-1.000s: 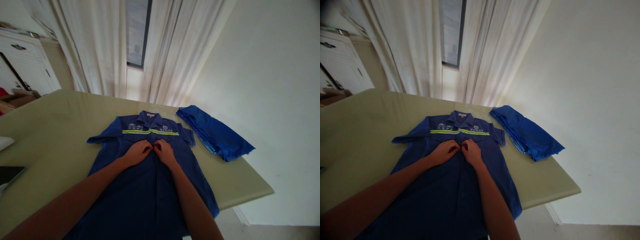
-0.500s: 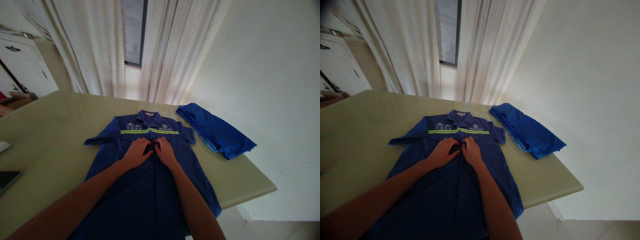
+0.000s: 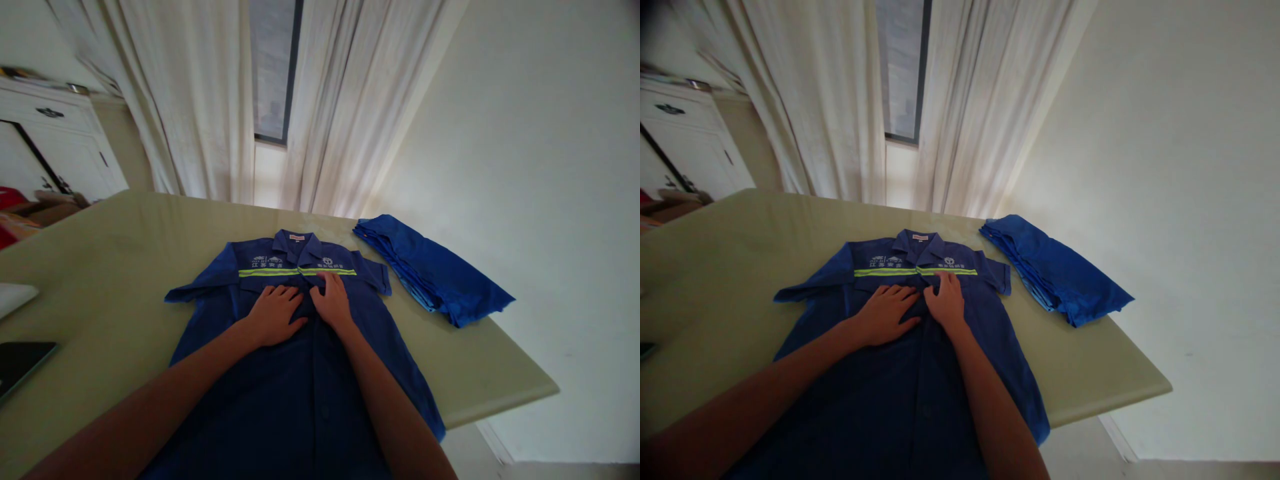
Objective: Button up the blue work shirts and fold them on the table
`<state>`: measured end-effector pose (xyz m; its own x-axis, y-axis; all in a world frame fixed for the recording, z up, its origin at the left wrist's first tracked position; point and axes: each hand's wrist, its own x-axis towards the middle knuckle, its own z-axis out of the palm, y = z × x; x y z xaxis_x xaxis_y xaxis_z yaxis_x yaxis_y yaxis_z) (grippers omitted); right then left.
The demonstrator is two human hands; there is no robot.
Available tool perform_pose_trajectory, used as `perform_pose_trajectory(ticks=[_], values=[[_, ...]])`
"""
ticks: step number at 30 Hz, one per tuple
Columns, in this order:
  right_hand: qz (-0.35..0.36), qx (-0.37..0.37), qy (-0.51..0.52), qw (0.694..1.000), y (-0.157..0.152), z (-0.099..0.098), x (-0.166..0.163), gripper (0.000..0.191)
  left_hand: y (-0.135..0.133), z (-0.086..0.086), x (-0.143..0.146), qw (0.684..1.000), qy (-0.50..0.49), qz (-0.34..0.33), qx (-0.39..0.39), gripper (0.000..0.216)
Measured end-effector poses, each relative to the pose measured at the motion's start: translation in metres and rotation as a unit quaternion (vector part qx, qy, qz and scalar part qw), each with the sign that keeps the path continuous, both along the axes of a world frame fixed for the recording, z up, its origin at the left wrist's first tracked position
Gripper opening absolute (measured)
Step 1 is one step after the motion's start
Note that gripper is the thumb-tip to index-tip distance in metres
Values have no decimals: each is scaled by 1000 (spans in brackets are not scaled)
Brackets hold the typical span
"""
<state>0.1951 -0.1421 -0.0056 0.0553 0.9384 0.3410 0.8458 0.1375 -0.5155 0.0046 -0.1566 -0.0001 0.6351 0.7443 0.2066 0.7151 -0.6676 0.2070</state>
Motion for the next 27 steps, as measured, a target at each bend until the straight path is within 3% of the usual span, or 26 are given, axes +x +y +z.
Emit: perform_pose_trajectory(ticks=[5,8,10,14,16,20,24,27], values=[[50,-39,-75,995,33,1,-25,13,2,9,-6,1000,-8,-27,-2,35],[22,-45,-59,997,45,-8,-30,10,16,10,-6,999,-26,-32,-25,29],[10,-33,-46,998,46,-13,-30,11,32,9,-1,998,-30,10,-46,29],[-5,-27,-47,999,41,-15,-26,13,62,1,15,981,-26,180,-62,32],[-11,-34,-61,997,38,-15,-26,15,69,-7,19,977,-43,204,-49,28],[7,-30,-57,998,38,-14,-23,15,71,-19,16,986,-90,141,-9,26],[56,5,44,997,43,-16,-17,14,76,-21,9,987,-137,88,8,33],[71,24,106,992,45,-17,-14,15,80,-22,9,985,-150,88,0,31]])
